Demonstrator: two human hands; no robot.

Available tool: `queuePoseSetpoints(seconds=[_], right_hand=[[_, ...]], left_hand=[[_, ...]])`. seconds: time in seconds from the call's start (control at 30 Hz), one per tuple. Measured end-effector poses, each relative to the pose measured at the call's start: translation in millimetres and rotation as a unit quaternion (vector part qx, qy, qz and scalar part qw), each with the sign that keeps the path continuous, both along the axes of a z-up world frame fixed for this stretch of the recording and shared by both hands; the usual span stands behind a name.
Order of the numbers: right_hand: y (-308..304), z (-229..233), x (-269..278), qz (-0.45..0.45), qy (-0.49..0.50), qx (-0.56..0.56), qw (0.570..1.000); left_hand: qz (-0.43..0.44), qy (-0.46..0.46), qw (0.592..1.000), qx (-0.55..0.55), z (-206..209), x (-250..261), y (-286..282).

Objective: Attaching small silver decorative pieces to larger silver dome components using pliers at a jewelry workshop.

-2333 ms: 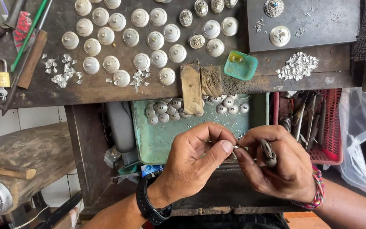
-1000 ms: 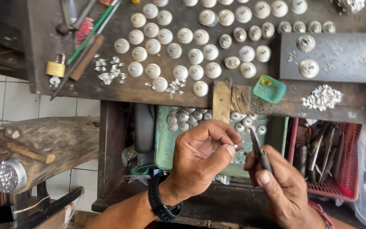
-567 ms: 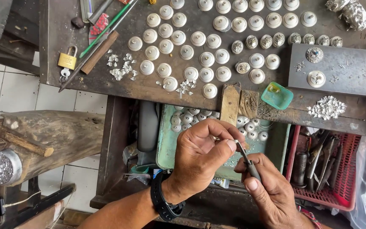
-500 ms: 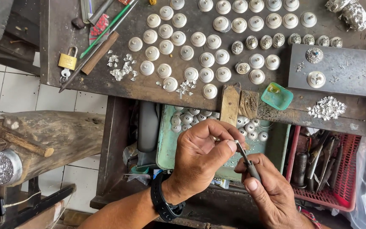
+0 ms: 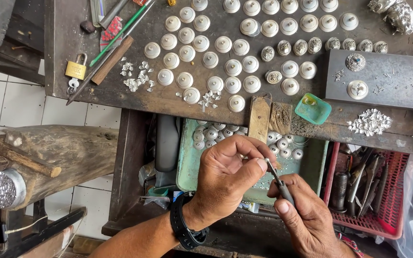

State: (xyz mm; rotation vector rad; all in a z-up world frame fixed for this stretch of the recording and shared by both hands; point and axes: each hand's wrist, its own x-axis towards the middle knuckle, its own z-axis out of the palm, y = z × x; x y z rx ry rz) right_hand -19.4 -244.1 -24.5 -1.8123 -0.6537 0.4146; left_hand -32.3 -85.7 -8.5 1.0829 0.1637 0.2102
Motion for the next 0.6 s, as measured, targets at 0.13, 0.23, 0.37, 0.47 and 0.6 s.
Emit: queuePoseSetpoints(seconds=[0.13,0.23,0.37,0.47,0.6], right_hand=[[2,4,1,-0.001,-0.014,0.007,1.000],[3,4,2,0.005,-0.035,0.012,0.999],[-1,-1,2,0.013,-0.043,0.003,0.999],[-3,-5,0,0.006,-0.074,-0.025,0.997],[-4,-7,0,-0.008,-0.066,-0.033,0.997]], left_hand=[[0.002,-0.004,1.000,-0.004,0,0,0],[-0.003,-0.009,1.000,-0.010,0,0,0],[-0.003,-0.011,1.000,-0.012,0,0,0],[0.000,0.006,1.000,-0.010,0,1,-1],[0.000,0.006,1.000,0.000,1,1,0]])
